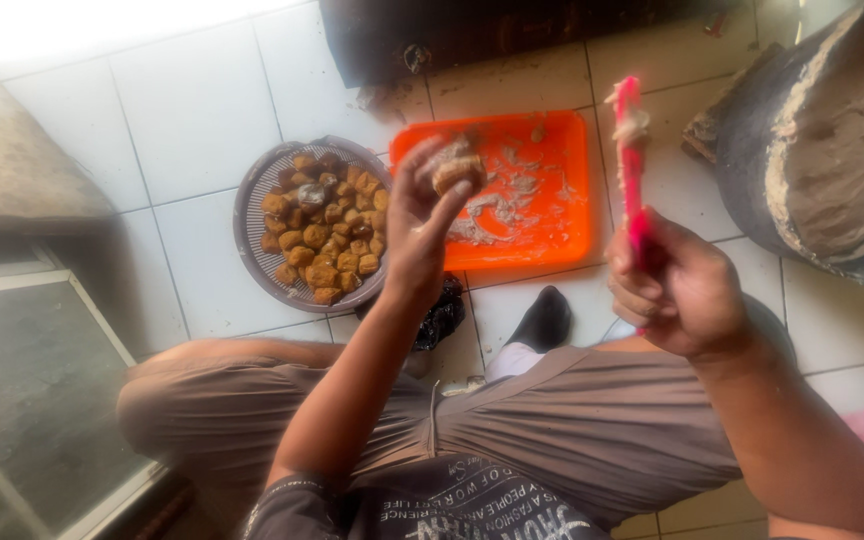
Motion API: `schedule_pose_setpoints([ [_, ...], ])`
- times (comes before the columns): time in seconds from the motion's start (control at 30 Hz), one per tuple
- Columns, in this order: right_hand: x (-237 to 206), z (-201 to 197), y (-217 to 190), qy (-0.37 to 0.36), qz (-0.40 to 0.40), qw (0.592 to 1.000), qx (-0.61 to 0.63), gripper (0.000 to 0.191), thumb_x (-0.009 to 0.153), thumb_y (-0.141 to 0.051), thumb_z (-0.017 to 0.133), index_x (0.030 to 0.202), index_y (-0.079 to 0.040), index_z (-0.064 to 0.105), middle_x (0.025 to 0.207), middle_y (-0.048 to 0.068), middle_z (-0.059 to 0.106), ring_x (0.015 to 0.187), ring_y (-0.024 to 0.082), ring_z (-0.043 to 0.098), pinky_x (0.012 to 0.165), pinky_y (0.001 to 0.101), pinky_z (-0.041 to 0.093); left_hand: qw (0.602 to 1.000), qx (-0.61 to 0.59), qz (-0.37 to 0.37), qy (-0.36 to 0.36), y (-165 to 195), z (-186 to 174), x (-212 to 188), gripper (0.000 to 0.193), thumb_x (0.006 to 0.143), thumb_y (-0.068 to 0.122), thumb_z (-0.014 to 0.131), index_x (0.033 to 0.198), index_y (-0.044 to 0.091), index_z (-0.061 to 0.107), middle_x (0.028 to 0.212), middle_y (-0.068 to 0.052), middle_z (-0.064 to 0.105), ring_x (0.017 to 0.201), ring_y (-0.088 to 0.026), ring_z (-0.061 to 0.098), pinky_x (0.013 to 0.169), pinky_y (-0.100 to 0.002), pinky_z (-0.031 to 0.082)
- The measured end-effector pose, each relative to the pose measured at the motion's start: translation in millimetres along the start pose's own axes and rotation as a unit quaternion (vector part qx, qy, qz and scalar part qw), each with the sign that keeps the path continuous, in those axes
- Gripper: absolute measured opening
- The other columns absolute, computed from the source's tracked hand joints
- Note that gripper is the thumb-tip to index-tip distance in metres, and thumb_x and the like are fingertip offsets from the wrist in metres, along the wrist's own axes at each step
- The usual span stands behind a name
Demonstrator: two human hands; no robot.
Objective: The person sits on the floor and repeatedly scoops a thick paste from a large container using a pink spatula. They apply the paste onto small, round, brown food items held in their left hand, then place the coated items into a purple colander. The process is repeated continuously.
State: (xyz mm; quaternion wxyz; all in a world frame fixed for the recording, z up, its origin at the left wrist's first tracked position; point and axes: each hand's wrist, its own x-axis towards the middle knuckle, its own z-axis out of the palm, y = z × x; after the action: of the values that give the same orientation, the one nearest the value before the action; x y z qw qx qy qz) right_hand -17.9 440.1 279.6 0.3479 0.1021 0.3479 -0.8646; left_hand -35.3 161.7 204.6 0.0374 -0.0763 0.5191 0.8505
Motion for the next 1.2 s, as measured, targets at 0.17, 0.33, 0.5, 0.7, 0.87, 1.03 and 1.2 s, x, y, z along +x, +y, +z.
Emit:
schedule_pose_setpoints([
  [0.17, -2, 5, -2, 0.055, -0.009, 0.998, -0.023, 0.046, 0.115, -0.039, 0.043, 0.091, -0.004, 0.061, 0.06, -0.002, 0.04, 0.042, 0.007, 0.03, 0.039, 0.0234, 0.026, 0.966, 0.048, -0.198, 0.156, -71, -32, 11, 0.051, 0.09, 0.021, 0.072, 0.134, 0.005, 0.051, 0.124, -0.012, 0.063, 0.113, -0.024, 0.062, 0.097, -0.04, 0.052],
  [0.33, 2, 10, -2, 0.082, -0.008, 0.994, -0.069, 0.045, 0.112, -0.039, 0.042, 0.09, -0.004, 0.061, 0.057, -0.002, 0.039, 0.042, 0.007, 0.03, 0.04, 0.0236, 0.026, 0.979, 0.063, -0.086, 0.175, -43, -60, 118, 0.074, 0.092, 0.027, 0.077, 0.148, 0.001, 0.035, 0.137, -0.017, 0.054, 0.13, -0.026, 0.051, 0.104, -0.047, 0.042],
  [0.5, 6, 12, 1, 0.08, -0.009, 0.994, -0.079, 0.043, 0.113, -0.037, 0.042, 0.091, -0.004, 0.06, 0.061, -0.002, 0.039, 0.045, 0.006, 0.03, 0.041, 0.023, 0.025, 0.968, 0.081, 0.127, 0.201, 49, -92, 196, 0.078, 0.093, 0.049, 0.065, 0.15, -0.002, 0.049, 0.153, -0.024, 0.048, 0.141, -0.038, 0.047, 0.114, -0.053, 0.043],
  [0.7, 16, 5, 5, 0.093, 0.013, 0.992, -0.083, 0.044, 0.111, -0.038, 0.042, 0.097, -0.002, 0.062, 0.062, -0.002, 0.04, 0.044, 0.007, 0.03, 0.042, 0.0233, 0.026, 0.897, 0.395, 0.08, 0.182, 3, -121, 121, 0.071, 0.096, 0.028, 0.066, 0.153, 0.0, 0.036, 0.16, -0.02, 0.038, 0.148, -0.032, 0.035, 0.121, -0.047, 0.03],
  [0.87, 39, 1, 8, 0.14, -0.004, 0.978, -0.157, 0.041, 0.11, -0.039, 0.042, 0.105, -0.004, 0.061, 0.066, -0.002, 0.043, 0.047, 0.007, 0.032, 0.043, 0.0246, 0.027, 0.823, 0.533, -0.023, 0.192, -77, -186, 38, 0.066, 0.09, 0.026, 0.073, 0.146, 0.002, 0.048, 0.15, -0.019, 0.051, 0.143, -0.034, 0.044, 0.12, -0.048, 0.038],
  [1.03, 96, -28, 9, 0.224, 0.037, 0.924, -0.309, 0.025, 0.106, -0.029, 0.05, 0.118, -0.009, 0.06, 0.071, -0.002, 0.048, 0.051, 0.007, 0.039, 0.045, 0.025, 0.03, 0.652, 0.749, -0.042, 0.114, -118, -227, -17, 0.072, 0.075, 0.027, 0.078, 0.136, 0.0, 0.051, 0.147, -0.024, 0.047, 0.139, -0.044, 0.036, 0.111, -0.053, 0.032],
  [1.2, 167, -96, 37, 0.238, 0.07, 0.722, -0.646, 0.028, 0.103, -0.023, 0.058, 0.124, -0.005, 0.06, 0.076, 0.007, 0.065, 0.057, 0.014, 0.06, 0.049, 0.0297, 0.049, 0.599, 0.79, -0.118, 0.053, -123, -232, -11, 0.043, 0.09, 0.025, 0.065, 0.128, 0.005, 0.061, 0.142, -0.018, 0.055, 0.14, -0.034, 0.045, 0.105, -0.05, 0.041],
])
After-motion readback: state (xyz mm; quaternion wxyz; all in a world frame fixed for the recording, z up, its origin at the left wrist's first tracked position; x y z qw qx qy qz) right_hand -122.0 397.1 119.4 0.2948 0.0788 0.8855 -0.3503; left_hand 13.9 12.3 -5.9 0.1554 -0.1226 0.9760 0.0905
